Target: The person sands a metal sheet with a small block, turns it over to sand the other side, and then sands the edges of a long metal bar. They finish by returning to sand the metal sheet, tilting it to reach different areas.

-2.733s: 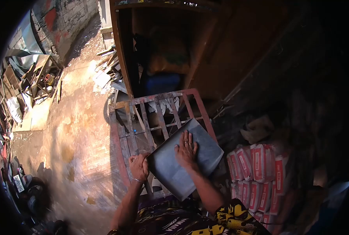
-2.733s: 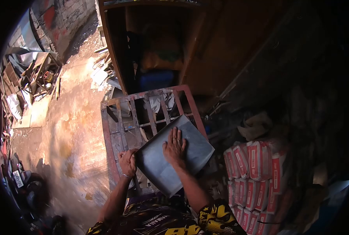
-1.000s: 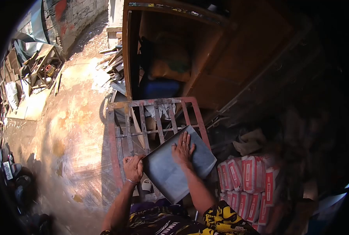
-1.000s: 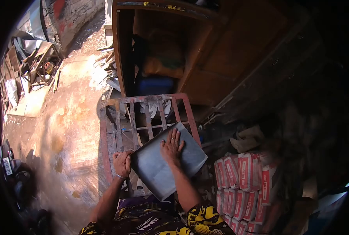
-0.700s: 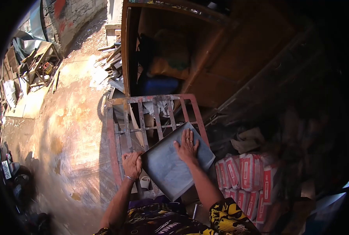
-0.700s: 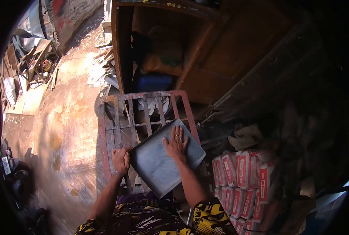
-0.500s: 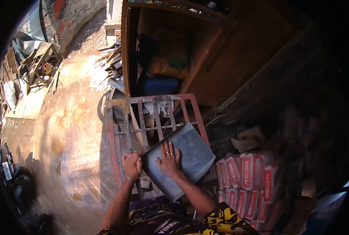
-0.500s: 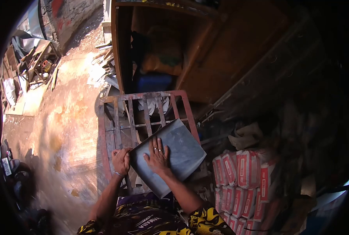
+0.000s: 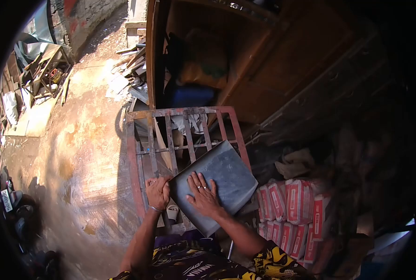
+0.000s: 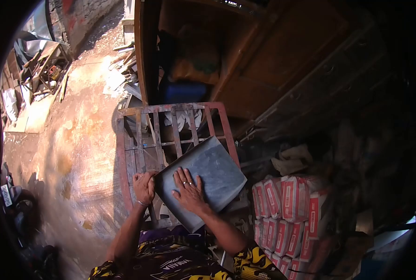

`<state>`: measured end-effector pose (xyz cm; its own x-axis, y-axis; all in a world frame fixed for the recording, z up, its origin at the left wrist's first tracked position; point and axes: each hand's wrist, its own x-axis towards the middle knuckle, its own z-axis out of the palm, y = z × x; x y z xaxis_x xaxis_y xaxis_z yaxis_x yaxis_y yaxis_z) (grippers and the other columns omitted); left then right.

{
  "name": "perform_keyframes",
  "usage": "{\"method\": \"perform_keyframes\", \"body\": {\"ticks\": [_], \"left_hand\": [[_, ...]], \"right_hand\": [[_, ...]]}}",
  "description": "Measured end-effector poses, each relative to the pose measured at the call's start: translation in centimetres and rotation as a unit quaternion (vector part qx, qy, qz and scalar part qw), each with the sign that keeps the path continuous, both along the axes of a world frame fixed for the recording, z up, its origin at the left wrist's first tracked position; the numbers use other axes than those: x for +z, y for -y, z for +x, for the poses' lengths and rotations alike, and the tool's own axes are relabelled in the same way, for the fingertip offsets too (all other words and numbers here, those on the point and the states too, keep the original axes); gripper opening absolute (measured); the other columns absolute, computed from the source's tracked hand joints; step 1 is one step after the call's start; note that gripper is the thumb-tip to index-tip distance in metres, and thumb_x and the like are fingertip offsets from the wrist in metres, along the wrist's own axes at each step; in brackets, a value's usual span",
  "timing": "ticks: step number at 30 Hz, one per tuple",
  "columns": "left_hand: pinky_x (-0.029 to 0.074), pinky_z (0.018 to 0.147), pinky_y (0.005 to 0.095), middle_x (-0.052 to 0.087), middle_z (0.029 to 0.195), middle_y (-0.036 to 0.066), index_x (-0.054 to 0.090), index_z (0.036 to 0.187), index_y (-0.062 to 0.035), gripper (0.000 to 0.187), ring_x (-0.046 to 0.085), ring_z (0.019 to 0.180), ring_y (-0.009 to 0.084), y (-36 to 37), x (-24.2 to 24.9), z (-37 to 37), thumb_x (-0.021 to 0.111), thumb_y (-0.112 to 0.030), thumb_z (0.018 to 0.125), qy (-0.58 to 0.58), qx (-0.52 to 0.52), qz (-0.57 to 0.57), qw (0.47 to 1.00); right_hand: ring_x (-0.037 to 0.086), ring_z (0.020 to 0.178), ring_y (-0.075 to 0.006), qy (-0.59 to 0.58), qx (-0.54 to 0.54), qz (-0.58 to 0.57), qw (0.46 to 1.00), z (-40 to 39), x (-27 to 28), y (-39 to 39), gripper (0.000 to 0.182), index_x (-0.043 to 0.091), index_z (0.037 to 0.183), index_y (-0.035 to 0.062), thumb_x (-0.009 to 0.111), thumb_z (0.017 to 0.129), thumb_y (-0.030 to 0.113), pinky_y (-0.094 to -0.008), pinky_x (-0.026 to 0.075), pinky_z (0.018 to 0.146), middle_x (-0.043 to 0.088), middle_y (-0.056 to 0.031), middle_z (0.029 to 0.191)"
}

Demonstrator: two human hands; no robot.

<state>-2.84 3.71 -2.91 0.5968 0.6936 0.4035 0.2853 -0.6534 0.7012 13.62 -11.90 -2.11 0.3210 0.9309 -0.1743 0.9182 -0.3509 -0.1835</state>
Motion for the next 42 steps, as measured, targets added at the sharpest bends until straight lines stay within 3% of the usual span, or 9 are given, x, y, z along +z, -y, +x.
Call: {"method": "perform_keyframes", "body": {"ticks": [7, 13, 17, 20, 23, 26, 31, 37, 42], "left_hand": [[0.039, 0.096, 0.0427, 0.069, 0.089, 0.007, 0.071, 0.111, -0.0110, 0.024, 0.067, 0.083, 0.0256, 0.0, -0.4, -0.1, 0.048, -0.013, 0.101, -0.004, 0.007, 0.006, 1.000], [0.039, 0.096, 0.0428, 0.068, 0.088, 0.007, 0.071, 0.111, -0.0107, 0.024, 0.067, 0.083, 0.0257, 0.1, -0.7, 0.2, 0.048, -0.014, 0.102, -0.004, 0.009, 0.010, 1.000], [0.039, 0.095, 0.0436, 0.069, 0.091, 0.008, 0.070, 0.111, -0.0110, 0.024, 0.066, 0.084, 0.0277, 0.0, -0.1, 0.0, 0.050, -0.014, 0.099, -0.014, 0.007, -0.007, 1.000], [0.040, 0.093, 0.0436, 0.069, 0.090, 0.008, 0.070, 0.110, -0.0111, 0.023, 0.066, 0.085, 0.0284, 0.0, -0.5, -0.1, 0.051, -0.013, 0.098, -0.014, 0.007, -0.005, 1.000], [0.040, 0.092, 0.0436, 0.068, 0.088, 0.009, 0.070, 0.110, -0.0112, 0.023, 0.066, 0.083, 0.0282, 0.1, -0.3, 0.1, 0.052, -0.013, 0.098, 0.006, 0.014, 0.004, 1.000], [0.040, 0.092, 0.0436, 0.067, 0.086, 0.008, 0.070, 0.111, -0.0114, 0.022, 0.066, 0.082, 0.0277, 0.0, -0.3, 0.3, 0.052, -0.013, 0.097, 0.013, 0.016, 0.014, 1.000], [0.040, 0.092, 0.0435, 0.066, 0.084, 0.007, 0.070, 0.111, -0.0114, 0.023, 0.066, 0.082, 0.0262, 0.1, 0.3, -0.3, 0.052, -0.013, 0.098, -0.011, 0.004, -0.005, 1.000], [0.040, 0.094, 0.0432, 0.067, 0.088, 0.005, 0.070, 0.112, -0.0122, 0.023, 0.067, 0.083, 0.0254, 0.1, 0.5, -0.2, 0.050, -0.014, 0.101, -0.008, 0.004, 0.000, 1.000], [0.039, 0.094, 0.0428, 0.069, 0.091, 0.005, 0.071, 0.113, -0.0145, 0.023, 0.067, 0.085, 0.0252, 0.2, 0.2, -0.2, 0.051, -0.015, 0.101, -0.020, 0.010, 0.003, 1.000]], "right_hand": [[0.010, 0.164, -0.0327, 0.064, -0.287, 0.045, 0.955, 11.5, -0.7, -1.9, 0.081, 0.016, 0.169, 0.0053, 0.042, 0.109, 0.053, -0.0649, 0.013, 0.124, 0.011, -0.0154, 0.178], [0.011, 0.164, -0.0305, 0.021, 0.012, -0.017, 1.000, 1.6, 0.4, 1.0, 0.089, 0.017, 0.170, 0.0094, 0.048, 0.104, 0.061, -0.0628, 0.011, 0.125, 0.013, -0.0128, 0.178], [0.010, 0.164, -0.0323, 0.055, -0.285, 0.119, 0.950, 14.5, -2.2, 0.3, 0.084, 0.017, 0.169, 0.0056, 0.044, 0.108, 0.057, -0.0627, 0.013, 0.125, 0.013, -0.0161, 0.177], [0.010, 0.164, -0.0337, 0.053, -0.227, 0.051, 0.971, 9.2, -1.2, -0.1, 0.085, 0.018, 0.168, 0.0048, 0.046, 0.107, 0.056, -0.0625, 0.013, 0.125, 0.014, -0.0172, 0.177], [0.010, 0.164, -0.0328, -0.016, -0.002, 0.012, 1.000, -0.3, 0.0, 1.6, 0.086, 0.018, 0.169, 0.0074, 0.050, 0.105, 0.057, -0.0635, 0.013, 0.125, 0.013, -0.0150, 0.177], [0.010, 0.164, -0.0303, -0.025, -0.003, -0.039, 0.999, 3.5, 2.2, 0.9, 0.086, 0.018, 0.169, 0.0090, 0.049, 0.105, 0.057, -0.0641, 0.012, 0.125, 0.015, -0.0133, 0.177], [0.008, 0.165, -0.0317, 0.033, -0.302, 0.044, 0.952, 11.0, 0.1, -2.2, 0.082, 0.016, 0.169, 0.0071, 0.046, 0.107, 0.053, -0.0617, 0.011, 0.126, 0.013, -0.0146, 0.178], [0.020, 0.163, -0.0285, 0.002, 0.051, 0.056, 0.997, -2.5, 0.1, -0.1, 0.075, 0.028, 0.168, 0.0142, 0.054, 0.105, 0.045, -0.0636, 0.014, 0.124, 0.021, -0.0091, 0.176], [0.022, 0.162, -0.0282, 0.033, -0.097, 0.059, 0.993, 4.2, 0.5, -1.1, 0.064, 0.032, 0.167, 0.0191, 0.051, 0.108, 0.038, -0.0657, 0.015, 0.122, 0.024, -0.0079, 0.176]]}}
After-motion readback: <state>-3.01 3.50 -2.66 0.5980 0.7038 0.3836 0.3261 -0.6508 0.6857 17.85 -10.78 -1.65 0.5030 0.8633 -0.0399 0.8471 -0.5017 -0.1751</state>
